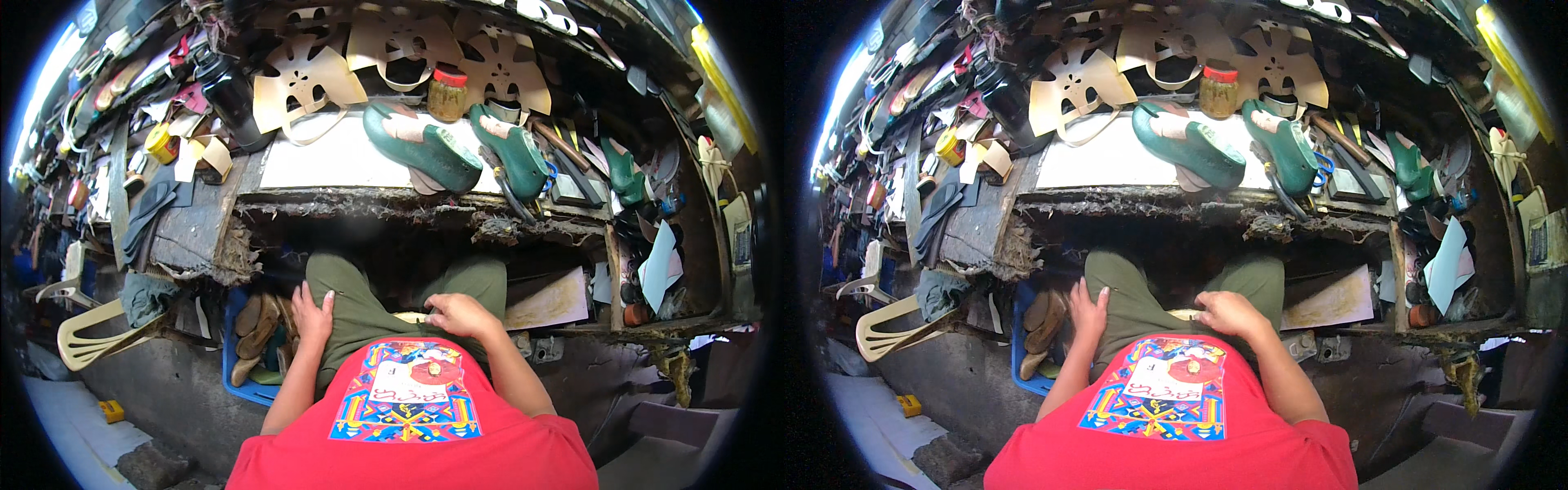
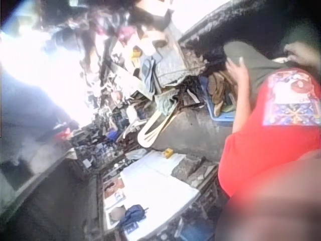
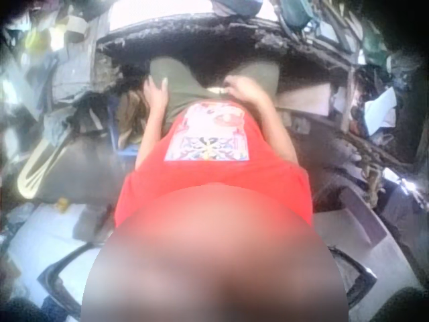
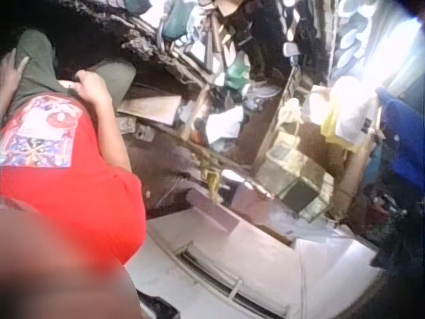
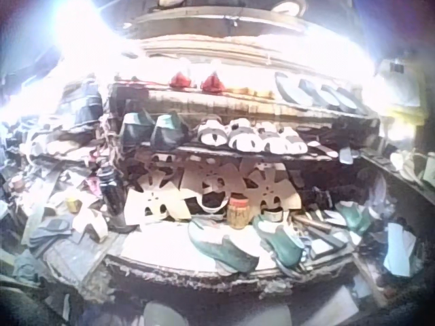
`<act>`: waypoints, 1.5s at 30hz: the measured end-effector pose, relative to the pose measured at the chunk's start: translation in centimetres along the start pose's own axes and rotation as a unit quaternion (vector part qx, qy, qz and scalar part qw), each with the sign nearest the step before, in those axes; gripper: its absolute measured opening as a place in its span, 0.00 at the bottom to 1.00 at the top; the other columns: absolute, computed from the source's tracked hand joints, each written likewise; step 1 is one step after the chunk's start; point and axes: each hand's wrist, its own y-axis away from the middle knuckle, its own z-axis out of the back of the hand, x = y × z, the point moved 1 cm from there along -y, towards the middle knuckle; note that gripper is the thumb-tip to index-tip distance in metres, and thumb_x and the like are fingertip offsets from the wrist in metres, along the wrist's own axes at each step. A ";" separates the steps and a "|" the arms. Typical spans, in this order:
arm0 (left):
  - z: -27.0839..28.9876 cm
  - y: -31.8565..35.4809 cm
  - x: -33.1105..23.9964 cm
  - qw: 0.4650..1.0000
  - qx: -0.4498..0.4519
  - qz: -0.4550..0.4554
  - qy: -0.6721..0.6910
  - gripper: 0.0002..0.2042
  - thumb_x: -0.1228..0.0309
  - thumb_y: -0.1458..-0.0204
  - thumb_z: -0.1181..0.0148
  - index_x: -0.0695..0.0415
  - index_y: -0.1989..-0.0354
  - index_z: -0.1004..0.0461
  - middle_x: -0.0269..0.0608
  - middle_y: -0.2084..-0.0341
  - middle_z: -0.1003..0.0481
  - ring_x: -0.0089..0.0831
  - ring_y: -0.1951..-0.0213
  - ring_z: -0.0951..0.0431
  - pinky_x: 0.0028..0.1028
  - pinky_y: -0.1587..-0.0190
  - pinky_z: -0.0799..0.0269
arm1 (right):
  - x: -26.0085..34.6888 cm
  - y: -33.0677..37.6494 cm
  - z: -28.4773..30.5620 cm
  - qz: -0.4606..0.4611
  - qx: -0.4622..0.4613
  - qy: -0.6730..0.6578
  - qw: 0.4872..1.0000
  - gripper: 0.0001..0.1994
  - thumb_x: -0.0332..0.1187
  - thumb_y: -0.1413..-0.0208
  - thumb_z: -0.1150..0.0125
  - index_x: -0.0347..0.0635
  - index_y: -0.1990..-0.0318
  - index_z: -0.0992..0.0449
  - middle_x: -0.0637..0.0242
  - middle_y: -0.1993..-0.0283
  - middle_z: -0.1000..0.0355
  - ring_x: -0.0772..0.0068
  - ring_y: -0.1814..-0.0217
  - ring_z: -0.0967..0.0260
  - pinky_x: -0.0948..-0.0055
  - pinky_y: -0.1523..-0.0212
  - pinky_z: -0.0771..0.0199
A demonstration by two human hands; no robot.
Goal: The person inserts a black rubber sole into a green slipper, then uses blue-handled scissors to trim excess material from the slipper's edge. They place the slipper on the workbench and then repeatedly pick up and place wooden shoe lasts from a blue bin onto the bench.
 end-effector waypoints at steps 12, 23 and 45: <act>-1.1 -0.4 -5.7 0.985 0.042 -0.013 -0.169 0.51 0.42 0.44 0.35 0.60 0.21 0.51 0.67 0.23 0.54 0.65 0.25 0.49 0.56 0.27 0.46 | 2.2 0.0 6.7 0.004 -0.121 0.018 0.993 0.16 0.39 0.40 0.34 0.38 0.50 0.22 0.50 0.54 0.21 0.44 0.50 0.22 0.50 0.49 0.21; -0.8 -0.5 -5.7 0.986 0.016 -0.052 -0.157 0.50 0.43 0.45 0.34 0.63 0.22 0.48 0.71 0.25 0.51 0.66 0.27 0.46 0.55 0.28 0.44 | 1.7 1.7 4.1 -0.043 0.017 0.024 0.999 0.18 0.43 0.40 0.34 0.39 0.49 0.21 0.50 0.52 0.20 0.45 0.48 0.22 0.51 0.47 0.22; -0.7 -0.4 -4.8 0.991 -0.006 -0.055 -0.123 0.46 0.49 0.46 0.30 0.60 0.24 0.44 0.64 0.26 0.48 0.62 0.27 0.45 0.53 0.28 0.44 | 2.5 -9.3 22.1 0.087 -0.433 0.135 0.887 0.21 0.42 0.43 0.28 0.35 0.51 0.22 0.48 0.53 0.22 0.44 0.50 0.23 0.53 0.49 0.22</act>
